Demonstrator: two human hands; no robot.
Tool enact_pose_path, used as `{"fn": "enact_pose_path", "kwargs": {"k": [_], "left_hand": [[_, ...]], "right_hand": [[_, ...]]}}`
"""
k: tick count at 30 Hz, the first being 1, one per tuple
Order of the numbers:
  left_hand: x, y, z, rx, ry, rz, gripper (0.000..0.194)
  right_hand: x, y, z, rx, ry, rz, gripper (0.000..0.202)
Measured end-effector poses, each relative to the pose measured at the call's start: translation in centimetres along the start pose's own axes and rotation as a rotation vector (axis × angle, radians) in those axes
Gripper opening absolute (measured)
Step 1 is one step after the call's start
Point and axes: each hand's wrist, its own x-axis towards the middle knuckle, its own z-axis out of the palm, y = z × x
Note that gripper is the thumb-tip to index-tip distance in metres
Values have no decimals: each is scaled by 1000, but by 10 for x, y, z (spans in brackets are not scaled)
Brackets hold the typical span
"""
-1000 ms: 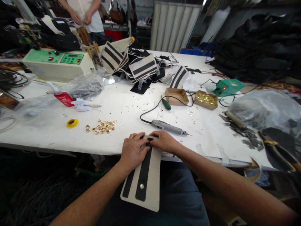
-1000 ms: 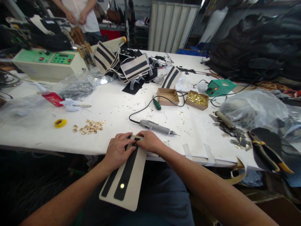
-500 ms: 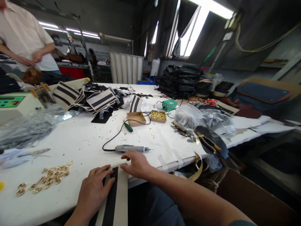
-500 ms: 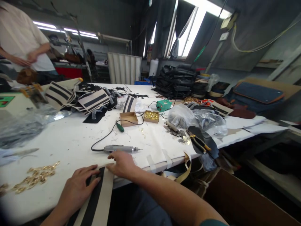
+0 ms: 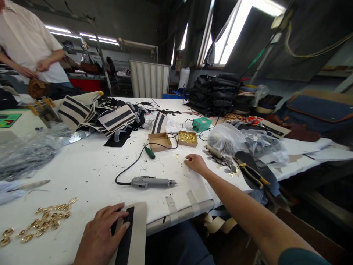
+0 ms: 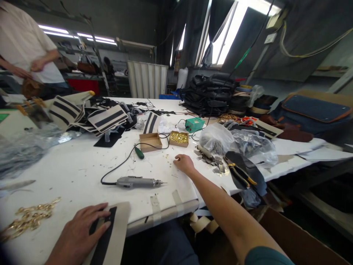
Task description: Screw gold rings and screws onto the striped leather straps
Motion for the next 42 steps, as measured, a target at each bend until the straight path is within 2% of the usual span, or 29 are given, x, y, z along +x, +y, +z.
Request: {"fn": "enact_pose_path", "kwargs": {"k": [4,9,14,20,24,27,30,33,35,37,39,42], "left_hand": [[1,1,-2,-25,20,11,25],[-2,18,-18,-46,21,-15,21],[-1,30,-29,-64,6,-74,20],[-3,30,-31,-75,25,-78,19],[-4,28,-30,-87,28,-79,18],[-4,27,-29,-93,30,-84,18],[-5,25,-28,-97,35,-82,19],[-6,23,-27,-98,37,-73,18],[-6,23,-27,-99,41,-69,18],[-6,22,-27,-97,44,-63,18],[-7,22,-28,-96,41,-54,19],[-8,20,-27,-102,36,-48,20]], "right_hand": [[13,-3,1,-100,-77,-20,18],[18,-11,-4,-261,-147,-70,25],[21,-21,3,-426,-163,-154,32],[15,-22,9,-455,-87,-145,37],[15,-22,9,-371,-11,-72,32],[11,-27,2,-275,23,-49,28],[-12,-44,-8,-142,17,-67,30],[-63,-81,-6,32,-91,-165,37],[-102,-114,6,320,-358,-305,33],[-136,-147,26,446,-602,-413,28],[-156,-173,47,461,-688,-519,24],[-164,-195,69,391,-704,-598,19]]}}
